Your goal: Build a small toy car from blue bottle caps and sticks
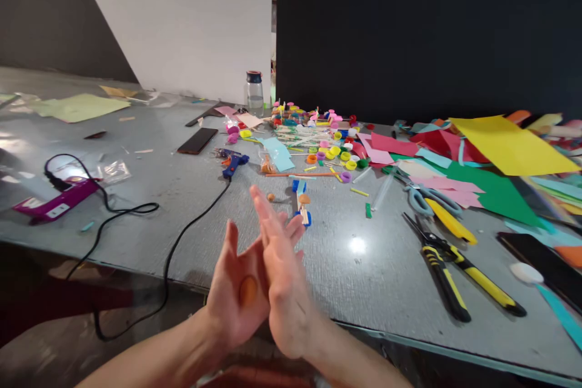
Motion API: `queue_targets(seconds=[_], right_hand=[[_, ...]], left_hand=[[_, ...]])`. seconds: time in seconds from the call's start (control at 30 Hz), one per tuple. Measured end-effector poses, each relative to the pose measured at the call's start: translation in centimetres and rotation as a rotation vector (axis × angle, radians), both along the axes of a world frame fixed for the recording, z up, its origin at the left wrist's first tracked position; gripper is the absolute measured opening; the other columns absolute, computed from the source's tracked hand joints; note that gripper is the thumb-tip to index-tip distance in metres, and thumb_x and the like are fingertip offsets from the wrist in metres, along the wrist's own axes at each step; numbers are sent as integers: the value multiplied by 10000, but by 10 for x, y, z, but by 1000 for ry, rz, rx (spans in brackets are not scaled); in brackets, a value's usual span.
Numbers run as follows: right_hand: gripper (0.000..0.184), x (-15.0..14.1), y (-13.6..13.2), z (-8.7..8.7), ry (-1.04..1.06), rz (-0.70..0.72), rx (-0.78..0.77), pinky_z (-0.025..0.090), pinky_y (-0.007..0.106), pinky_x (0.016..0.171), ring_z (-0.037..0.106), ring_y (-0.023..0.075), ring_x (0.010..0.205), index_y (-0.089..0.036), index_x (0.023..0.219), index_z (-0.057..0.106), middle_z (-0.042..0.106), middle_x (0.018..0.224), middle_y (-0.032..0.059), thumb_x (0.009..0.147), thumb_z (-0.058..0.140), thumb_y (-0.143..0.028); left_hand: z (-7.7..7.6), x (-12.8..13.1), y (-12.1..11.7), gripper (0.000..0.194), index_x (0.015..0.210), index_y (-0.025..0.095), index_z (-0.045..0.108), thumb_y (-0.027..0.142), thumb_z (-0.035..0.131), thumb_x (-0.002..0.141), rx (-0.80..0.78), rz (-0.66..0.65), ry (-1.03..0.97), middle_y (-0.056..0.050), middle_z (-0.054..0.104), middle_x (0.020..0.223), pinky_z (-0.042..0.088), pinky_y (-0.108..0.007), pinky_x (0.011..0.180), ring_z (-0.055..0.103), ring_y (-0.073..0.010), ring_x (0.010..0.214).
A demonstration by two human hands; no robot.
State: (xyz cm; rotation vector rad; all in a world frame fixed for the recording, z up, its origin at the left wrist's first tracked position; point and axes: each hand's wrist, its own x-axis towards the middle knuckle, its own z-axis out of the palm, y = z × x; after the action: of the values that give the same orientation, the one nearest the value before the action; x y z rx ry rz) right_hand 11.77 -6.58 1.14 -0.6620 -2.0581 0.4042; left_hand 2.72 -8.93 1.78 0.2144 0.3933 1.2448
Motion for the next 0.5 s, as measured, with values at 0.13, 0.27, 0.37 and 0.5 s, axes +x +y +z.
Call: queue_targets(seconds=[0.13,0.27,0.37,0.5], right_hand=[[460,25,-6,8,-120,95,47,260,574,1231,240,318,1520,-206,1480,454,301,1636,92,1049,445,-365],[412,30,-9,3,-232,93,128,291,584,1212,237,349,1507,-114,1394,526,315,1607,164,1012,535,-266],[332,30,-10,3,-164,113,148,340,568,1186,328,333,1460,-116,1312,571,424,1533,163,989,559,-190],[233,36,-13,7,-74,137,26,509,423,1015,592,231,1176,-177,1184,615,663,1227,85,954,613,-138]], left_hand=[[14,-1,3,763,1338,190,624,752,296,940,-5,21,-53,-85,588,1450,255,-419,1246,383,-274,1472],[18,0,8,770,1375,196,591,758,297,939,-79,64,-51,-71,584,1459,219,-321,1254,417,-205,1453],[17,0,12,790,1405,189,564,765,301,932,-41,71,-21,-87,554,1487,218,-353,1255,394,-224,1465],[13,0,18,825,1410,198,555,791,266,915,73,40,98,-96,524,1512,176,-412,1261,337,-250,1495]])
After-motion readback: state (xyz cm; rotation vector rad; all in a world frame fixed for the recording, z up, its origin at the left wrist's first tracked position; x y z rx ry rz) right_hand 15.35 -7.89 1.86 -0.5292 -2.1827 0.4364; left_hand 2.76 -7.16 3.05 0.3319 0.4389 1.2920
